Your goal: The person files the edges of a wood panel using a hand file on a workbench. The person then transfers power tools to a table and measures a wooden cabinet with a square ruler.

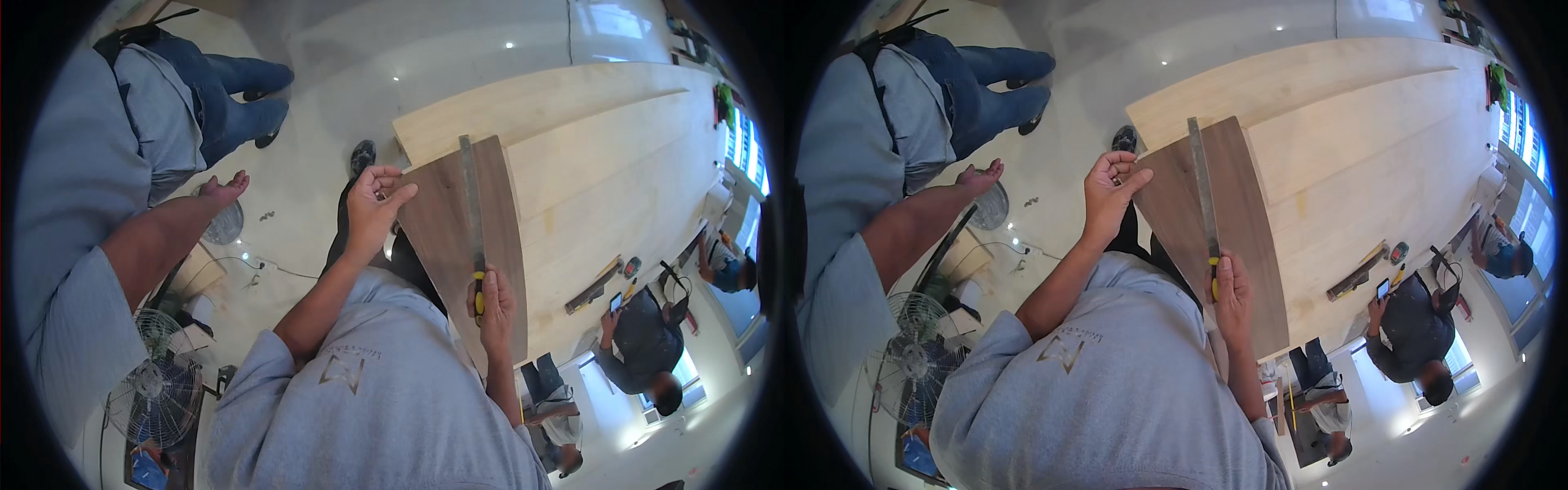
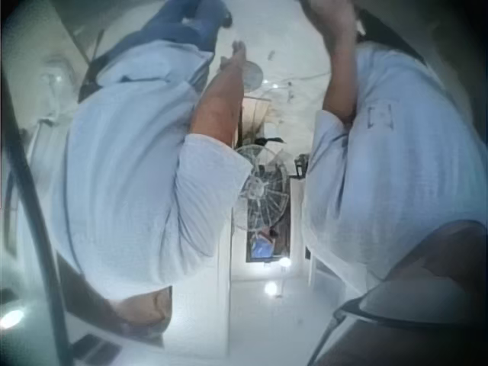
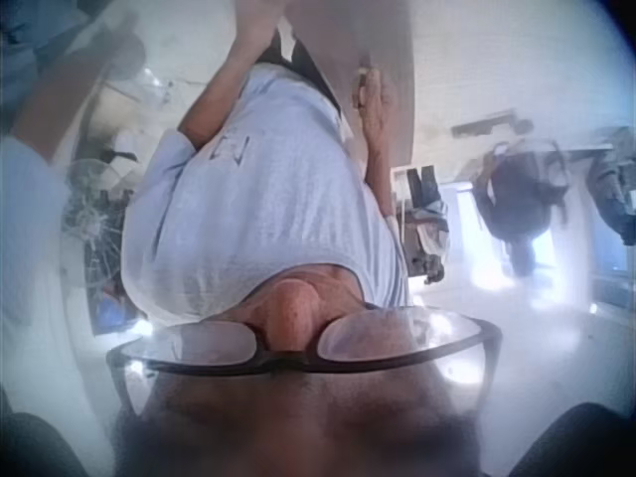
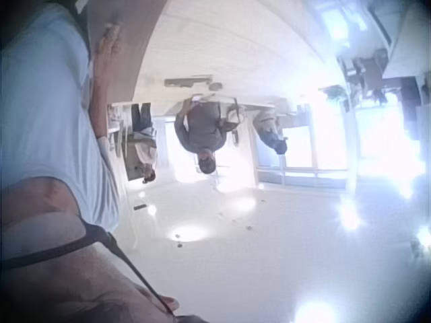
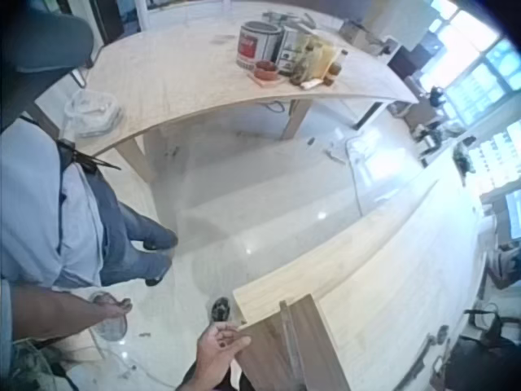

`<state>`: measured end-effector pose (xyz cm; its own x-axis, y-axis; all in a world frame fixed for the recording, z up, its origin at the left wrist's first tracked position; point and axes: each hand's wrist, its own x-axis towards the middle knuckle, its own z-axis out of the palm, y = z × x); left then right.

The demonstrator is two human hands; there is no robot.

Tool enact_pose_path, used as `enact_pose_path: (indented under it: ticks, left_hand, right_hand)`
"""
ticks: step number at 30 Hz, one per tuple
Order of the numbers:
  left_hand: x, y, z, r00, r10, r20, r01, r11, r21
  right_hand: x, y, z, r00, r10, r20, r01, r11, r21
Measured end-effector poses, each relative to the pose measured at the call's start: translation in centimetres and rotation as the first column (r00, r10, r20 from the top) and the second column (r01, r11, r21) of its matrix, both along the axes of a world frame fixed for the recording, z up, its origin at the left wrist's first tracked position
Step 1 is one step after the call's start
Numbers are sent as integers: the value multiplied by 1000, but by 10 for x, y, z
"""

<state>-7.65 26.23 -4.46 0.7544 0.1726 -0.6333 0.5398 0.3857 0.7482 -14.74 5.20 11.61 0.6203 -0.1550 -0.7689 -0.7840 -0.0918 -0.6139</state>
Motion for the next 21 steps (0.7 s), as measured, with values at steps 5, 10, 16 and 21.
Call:
enact_pose_path:
  ticks: [5, 10, 16, 21]
  left_hand:
    - [-3, -1, -4, 999, -30, -20, 31, 999, 30]
    - [-2, 6, -8, 997, -82, -14, 82, 997, 8]
    - [0, 12, -1, 993, -101, -56, 101, 995, 11]
    - [0, 13, 2, 998, -62, -25, 61, 997, -36]
  right_hand:
    - [16, 11, 10, 966, 160, 201, -118, 971, -206]
    - [32, 15, 25, 988, -15, -156, 44, 983, 179]
    - [35, 34, 22, 871, 483, 87, -404, 807, -431]
    - [53, 38, 43, 898, 437, -54, -426, 832, -355]
